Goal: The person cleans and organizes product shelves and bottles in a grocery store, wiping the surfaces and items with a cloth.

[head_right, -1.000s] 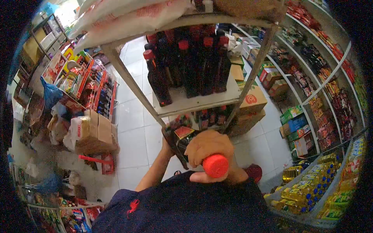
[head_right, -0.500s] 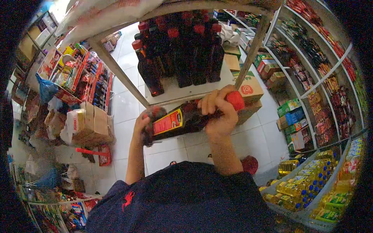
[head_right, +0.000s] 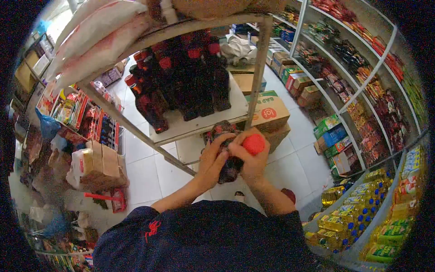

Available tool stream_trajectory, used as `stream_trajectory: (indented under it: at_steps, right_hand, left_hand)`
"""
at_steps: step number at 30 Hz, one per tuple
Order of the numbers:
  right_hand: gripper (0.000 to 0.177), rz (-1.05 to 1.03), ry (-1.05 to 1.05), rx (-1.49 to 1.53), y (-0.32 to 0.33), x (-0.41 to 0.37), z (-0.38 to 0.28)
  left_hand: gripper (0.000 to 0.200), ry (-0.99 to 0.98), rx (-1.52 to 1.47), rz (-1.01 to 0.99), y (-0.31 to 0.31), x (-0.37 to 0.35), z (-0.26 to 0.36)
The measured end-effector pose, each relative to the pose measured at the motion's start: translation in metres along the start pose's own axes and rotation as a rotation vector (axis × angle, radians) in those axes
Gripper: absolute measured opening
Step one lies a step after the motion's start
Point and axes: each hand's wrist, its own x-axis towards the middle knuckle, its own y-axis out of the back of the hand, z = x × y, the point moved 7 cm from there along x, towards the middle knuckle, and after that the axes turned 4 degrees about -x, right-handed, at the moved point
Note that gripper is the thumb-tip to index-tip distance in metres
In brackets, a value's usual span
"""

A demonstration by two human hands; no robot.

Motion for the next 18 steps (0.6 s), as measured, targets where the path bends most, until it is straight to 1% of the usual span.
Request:
stream_trajectory:
  at_steps: [1, 2, 3, 4, 5, 6, 7, 8, 9, 10, 11, 13, 14, 15, 16, 17, 18]
  right_hand:
    - [0.017, 0.012, 0.09, -0.029, 0.004, -0.003, -0.001]
    - [0.018, 0.024, 0.177, -0.058, 0.008, -0.005, -0.001]
    - [0.02, 0.013, 0.201, -0.123, 0.011, -0.006, 0.001]
    - [0.02, 0.018, 0.201, -0.124, 0.015, -0.005, 0.005]
    - [0.02, -0.03, 0.246, -0.224, 0.014, -0.005, 0.006]
    - [0.02, -0.083, 0.292, -0.323, 0.01, -0.006, 0.006]
    - [0.02, -0.089, 0.295, -0.323, 0.009, -0.005, 0.006]
    - [0.021, -0.144, 0.347, -0.329, 0.003, -0.007, 0.004]
    - [0.021, -0.198, 0.398, -0.333, -0.003, -0.009, 0.003]
    - [0.021, -0.204, 0.397, -0.331, -0.004, -0.008, 0.003]
    - [0.023, -0.231, 0.428, -0.317, -0.007, -0.008, 0.002]
    - [0.024, -0.267, 0.458, -0.302, -0.012, -0.006, -0.002]
    - [0.024, -0.35, 0.5, -0.259, -0.02, -0.008, -0.008]
    - [0.024, -0.433, 0.54, -0.215, -0.027, -0.011, -0.014]
    - [0.024, -0.44, 0.534, -0.213, -0.03, -0.011, -0.017]
    - [0.023, -0.503, 0.511, -0.141, -0.035, -0.012, -0.02]
    - [0.022, -0.566, 0.491, -0.067, -0.041, -0.013, -0.024]
  left_hand:
    - [0.035, -0.023, -0.094, 0.016, -0.004, 0.002, -0.001]
    - [0.035, -0.025, -0.1, 0.01, -0.011, 0.003, -0.008]
    - [0.034, -0.029, -0.17, 0.037, -0.016, 0.003, -0.019]
    - [0.033, -0.032, -0.24, 0.066, -0.018, 0.003, -0.029]
    - [0.033, -0.03, -0.241, 0.064, -0.021, 0.003, -0.036]
    - [0.033, -0.006, -0.394, 0.069, -0.022, 0.004, -0.045]
    - [0.034, 0.015, -0.545, 0.077, -0.022, 0.006, -0.051]
    - [0.034, 0.013, -0.542, 0.081, -0.022, 0.006, -0.055]
    - [0.034, 0.046, -0.619, 0.11, -0.023, 0.005, -0.06]
    - [0.035, 0.079, -0.696, 0.141, -0.022, 0.004, -0.066]
    - [0.035, 0.079, -0.695, 0.147, -0.022, 0.003, -0.073]
    - [0.03, 0.135, -0.722, 0.227, -0.018, 0.001, -0.1]
    - [0.03, 0.134, -0.723, 0.236, -0.014, 0.001, -0.115]
    - [0.028, 0.066, -0.479, 0.169, -0.009, 0.004, -0.124]
    - [0.026, 0.003, -0.234, 0.101, -0.005, 0.004, -0.131]
    - [0.021, 0.139, -0.592, 0.09, -0.005, 0.0, -0.152]
    - [0.021, 0.139, -0.589, 0.098, -0.002, -0.004, -0.172]
